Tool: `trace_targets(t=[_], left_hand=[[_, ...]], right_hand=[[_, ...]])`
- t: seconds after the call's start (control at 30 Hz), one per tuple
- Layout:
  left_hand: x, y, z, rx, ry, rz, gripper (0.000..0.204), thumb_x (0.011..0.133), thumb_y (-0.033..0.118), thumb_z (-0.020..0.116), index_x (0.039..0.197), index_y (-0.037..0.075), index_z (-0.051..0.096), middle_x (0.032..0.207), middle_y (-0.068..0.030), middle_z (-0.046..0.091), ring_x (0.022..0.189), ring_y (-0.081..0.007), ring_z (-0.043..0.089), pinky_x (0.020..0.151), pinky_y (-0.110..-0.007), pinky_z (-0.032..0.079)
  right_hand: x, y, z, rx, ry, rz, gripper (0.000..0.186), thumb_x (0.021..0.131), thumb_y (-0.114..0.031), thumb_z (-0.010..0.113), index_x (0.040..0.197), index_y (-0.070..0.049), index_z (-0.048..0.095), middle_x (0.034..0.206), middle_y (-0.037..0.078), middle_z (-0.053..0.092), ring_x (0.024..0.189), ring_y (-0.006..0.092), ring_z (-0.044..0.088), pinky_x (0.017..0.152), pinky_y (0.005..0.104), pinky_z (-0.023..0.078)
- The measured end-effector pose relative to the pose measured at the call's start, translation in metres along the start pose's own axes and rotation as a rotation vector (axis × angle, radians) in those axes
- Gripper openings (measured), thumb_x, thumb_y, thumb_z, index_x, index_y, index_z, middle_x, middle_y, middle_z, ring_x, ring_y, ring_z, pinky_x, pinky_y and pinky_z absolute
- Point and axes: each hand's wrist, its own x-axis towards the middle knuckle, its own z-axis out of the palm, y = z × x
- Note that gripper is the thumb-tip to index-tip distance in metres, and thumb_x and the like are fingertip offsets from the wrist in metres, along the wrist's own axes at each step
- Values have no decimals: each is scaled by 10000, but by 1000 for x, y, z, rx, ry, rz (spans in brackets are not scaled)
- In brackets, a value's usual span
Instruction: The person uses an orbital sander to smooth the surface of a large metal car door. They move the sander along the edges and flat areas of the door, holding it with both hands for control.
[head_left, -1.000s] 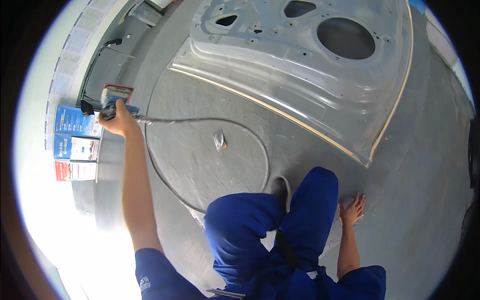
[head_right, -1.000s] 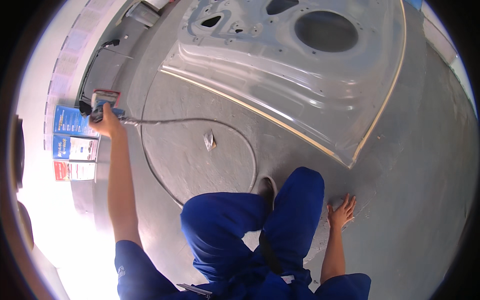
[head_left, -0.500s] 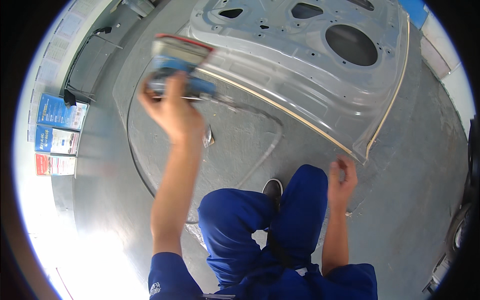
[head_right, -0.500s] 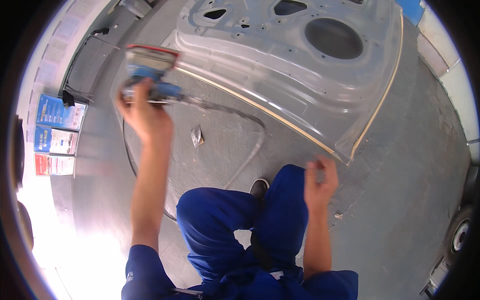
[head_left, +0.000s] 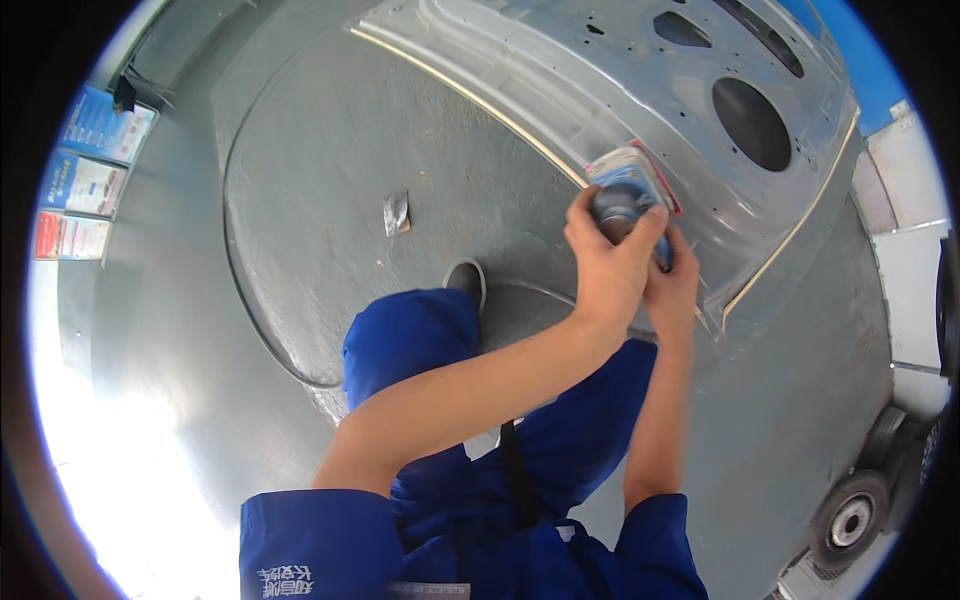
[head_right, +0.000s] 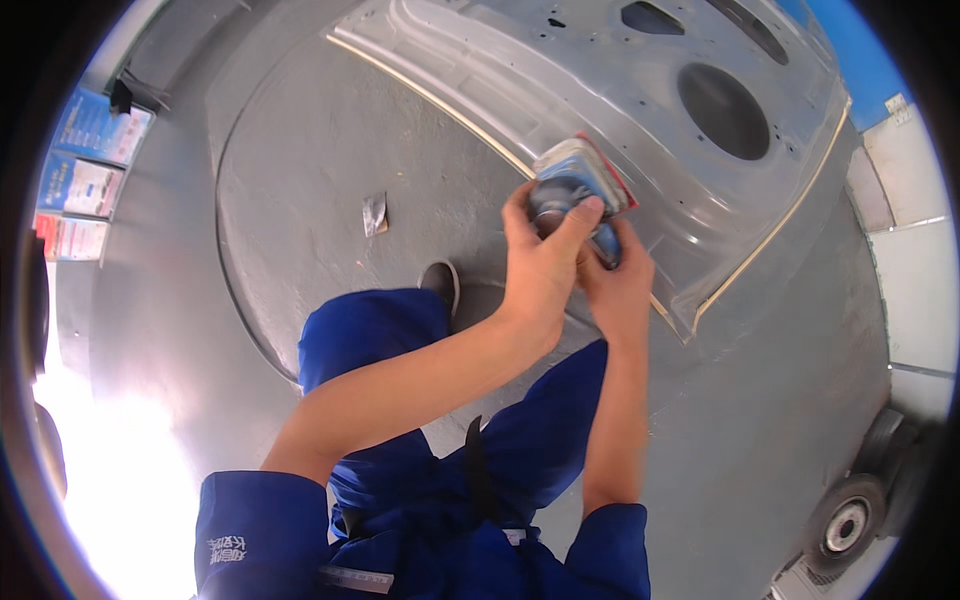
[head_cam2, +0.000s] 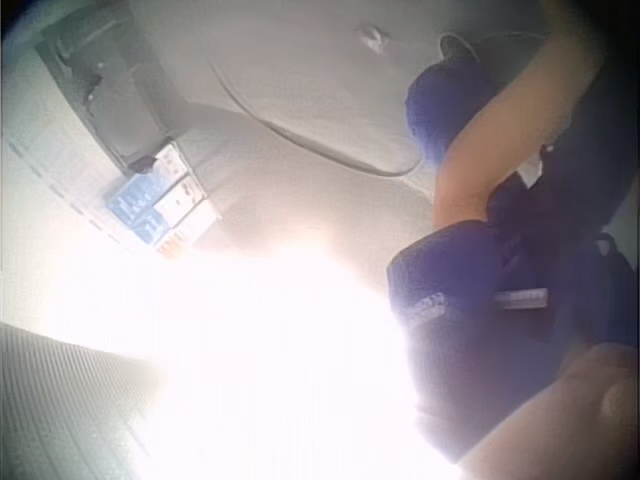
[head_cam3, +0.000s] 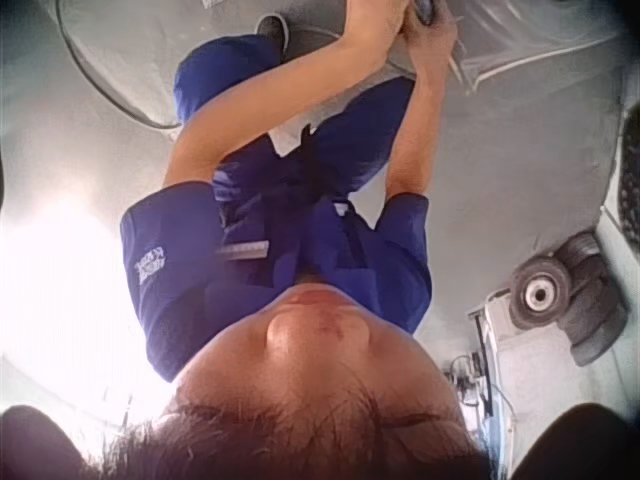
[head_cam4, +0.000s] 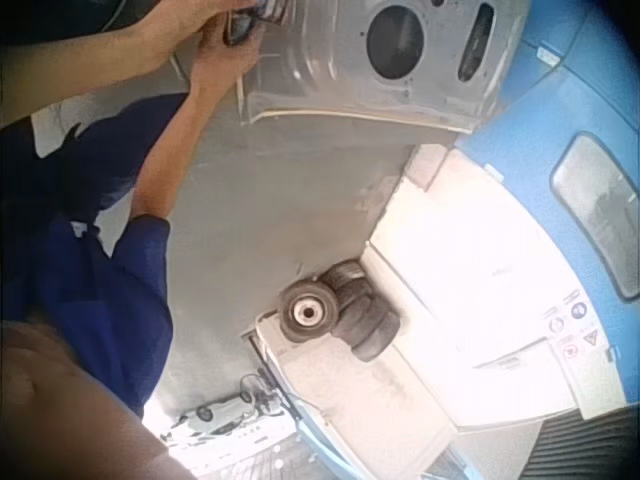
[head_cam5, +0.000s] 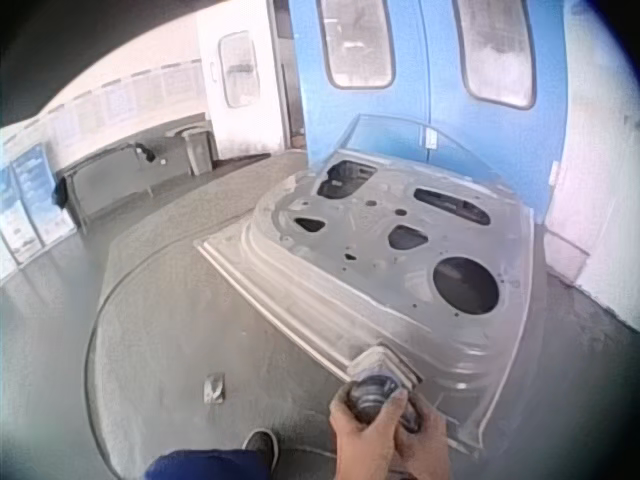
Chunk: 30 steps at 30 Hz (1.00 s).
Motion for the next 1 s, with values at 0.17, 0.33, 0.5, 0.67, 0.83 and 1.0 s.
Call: trace_targets(t=[0.17, 0.33, 0.5, 0.67, 0.83, 1.0], left_hand=[[4, -21, -1, -171, -107, -97, 743, 889, 391, 716, 1371, -9, 316, 1197, -136, 468, 1081, -184, 510, 797, -320, 490], [0, -32, 6, -92, 151, -76, 659, 919, 493, 642, 1212, -64, 445, 1038, -100, 526, 1033, -181, 532, 912, -318, 447], [21, -36, 10, -302, 134, -192, 558, 923, 481, 635, 1069, -38, 493, 1019, -124, 510, 947, -184, 538, 813, -321, 471], [52, -38, 9, -378, 276, -225, 511, 920, 451, 641, 984, -40, 515, 1042, -169, 485, 991, -257, 489, 882, -376, 422], [105, -37, -37, -255, 592, -153, 521, 960, 474, 545, 1006, -45, 533, 1112, -201, 470, 1025, -321, 493, 945, -427, 390], [123, -29, -66, -627, 51, -331, 747, 1016, 557, 298, 1473, -32, 332, 1493, -199, 403, 1392, -322, 373, 1126, -457, 297]], right_hand=[[37, -23, -8, 111, -63, 353, 508, 877, -424, 717, 1134, 7, 632, 839, 56, 651, 650, 138, 601, 505, 267, 457], [44, -15, 3, -7, -154, 463, 557, 878, -474, 704, 1127, 21, 640, 943, 58, 650, 842, 144, 602, 732, 286, 488], [59, -23, 6, -114, -198, 412, 566, 876, -495, 700, 1080, 30, 634, 853, 45, 629, 708, 119, 590, 579, 262, 463], [69, -40, 23, -212, -237, 378, 540, 896, -500, 670, 1033, 21, 636, 701, 33, 617, 468, 110, 539, 395, 242, 382], [67, -46, 33, -207, -231, 452, 551, 905, -520, 646, 1069, 6, 640, 760, 70, 670, 432, 118, 531, 373, 248, 403], [67, -42, 41, -213, -226, 436, 537, 909, -511, 643, 1058, 5, 640, 764, 75, 663, 422, 118, 524, 356, 251, 389]])
